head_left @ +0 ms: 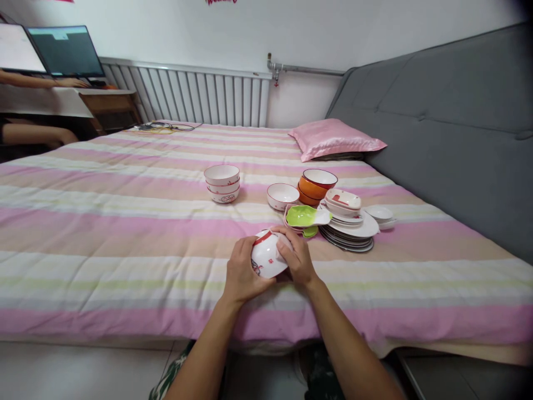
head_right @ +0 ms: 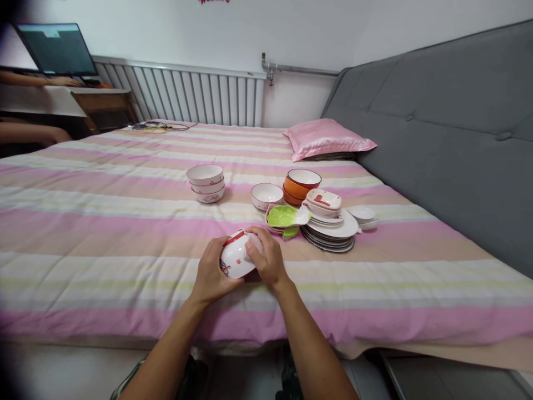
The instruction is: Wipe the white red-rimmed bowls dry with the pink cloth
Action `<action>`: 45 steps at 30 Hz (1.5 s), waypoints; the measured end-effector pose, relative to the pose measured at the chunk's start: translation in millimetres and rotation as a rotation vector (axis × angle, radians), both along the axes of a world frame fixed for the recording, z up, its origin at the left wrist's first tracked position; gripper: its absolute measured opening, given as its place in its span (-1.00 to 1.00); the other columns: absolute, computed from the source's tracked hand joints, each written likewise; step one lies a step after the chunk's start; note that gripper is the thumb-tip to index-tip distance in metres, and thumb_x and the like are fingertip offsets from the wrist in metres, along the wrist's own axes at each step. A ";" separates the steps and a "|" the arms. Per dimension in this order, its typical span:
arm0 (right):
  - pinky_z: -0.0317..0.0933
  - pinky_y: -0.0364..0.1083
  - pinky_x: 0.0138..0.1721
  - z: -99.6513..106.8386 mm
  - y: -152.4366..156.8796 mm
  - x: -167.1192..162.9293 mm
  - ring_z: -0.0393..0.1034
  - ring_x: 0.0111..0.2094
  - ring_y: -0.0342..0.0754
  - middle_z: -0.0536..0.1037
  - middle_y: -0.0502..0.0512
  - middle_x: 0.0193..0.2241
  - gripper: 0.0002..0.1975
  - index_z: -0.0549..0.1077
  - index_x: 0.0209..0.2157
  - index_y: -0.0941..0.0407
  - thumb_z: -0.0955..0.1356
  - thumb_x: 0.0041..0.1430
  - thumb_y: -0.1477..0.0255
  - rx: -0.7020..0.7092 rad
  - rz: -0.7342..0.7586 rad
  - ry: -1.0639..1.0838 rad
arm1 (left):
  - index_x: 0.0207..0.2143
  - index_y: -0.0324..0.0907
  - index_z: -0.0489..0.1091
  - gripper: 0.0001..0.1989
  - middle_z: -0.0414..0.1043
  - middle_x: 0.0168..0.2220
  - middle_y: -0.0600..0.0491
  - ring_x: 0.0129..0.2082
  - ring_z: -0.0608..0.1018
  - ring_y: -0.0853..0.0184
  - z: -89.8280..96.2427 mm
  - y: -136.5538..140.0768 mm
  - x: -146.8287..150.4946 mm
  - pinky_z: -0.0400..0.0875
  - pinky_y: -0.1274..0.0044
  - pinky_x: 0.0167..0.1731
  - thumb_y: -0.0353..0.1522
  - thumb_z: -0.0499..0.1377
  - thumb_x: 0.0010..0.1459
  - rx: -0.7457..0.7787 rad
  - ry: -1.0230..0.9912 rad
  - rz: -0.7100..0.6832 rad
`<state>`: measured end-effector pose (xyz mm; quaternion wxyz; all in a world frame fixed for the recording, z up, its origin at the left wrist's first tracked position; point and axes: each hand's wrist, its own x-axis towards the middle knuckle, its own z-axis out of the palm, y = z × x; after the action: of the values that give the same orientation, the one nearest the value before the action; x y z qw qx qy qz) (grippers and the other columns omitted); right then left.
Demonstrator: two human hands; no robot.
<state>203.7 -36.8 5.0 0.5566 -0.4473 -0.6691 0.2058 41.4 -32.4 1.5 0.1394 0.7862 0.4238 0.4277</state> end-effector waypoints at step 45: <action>0.25 0.07 0.03 -6.2 2.4 -11.6 0.40 -0.05 0.06 0.54 0.13 -0.13 -0.74 0.47 -0.14 0.08 0.24 0.20 0.34 0.133 -0.189 0.084 | 0.17 -0.17 0.03 -0.12 0.23 0.09 -0.15 0.07 0.37 0.08 -9.2 7.9 -3.2 0.33 0.24 0.04 -0.40 0.30 -0.25 -0.057 -0.071 -0.128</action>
<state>192.1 -34.4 -1.2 0.6293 -0.4615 -0.6124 0.1263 38.2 -24.5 -7.7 0.2038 0.7915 0.3797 0.4334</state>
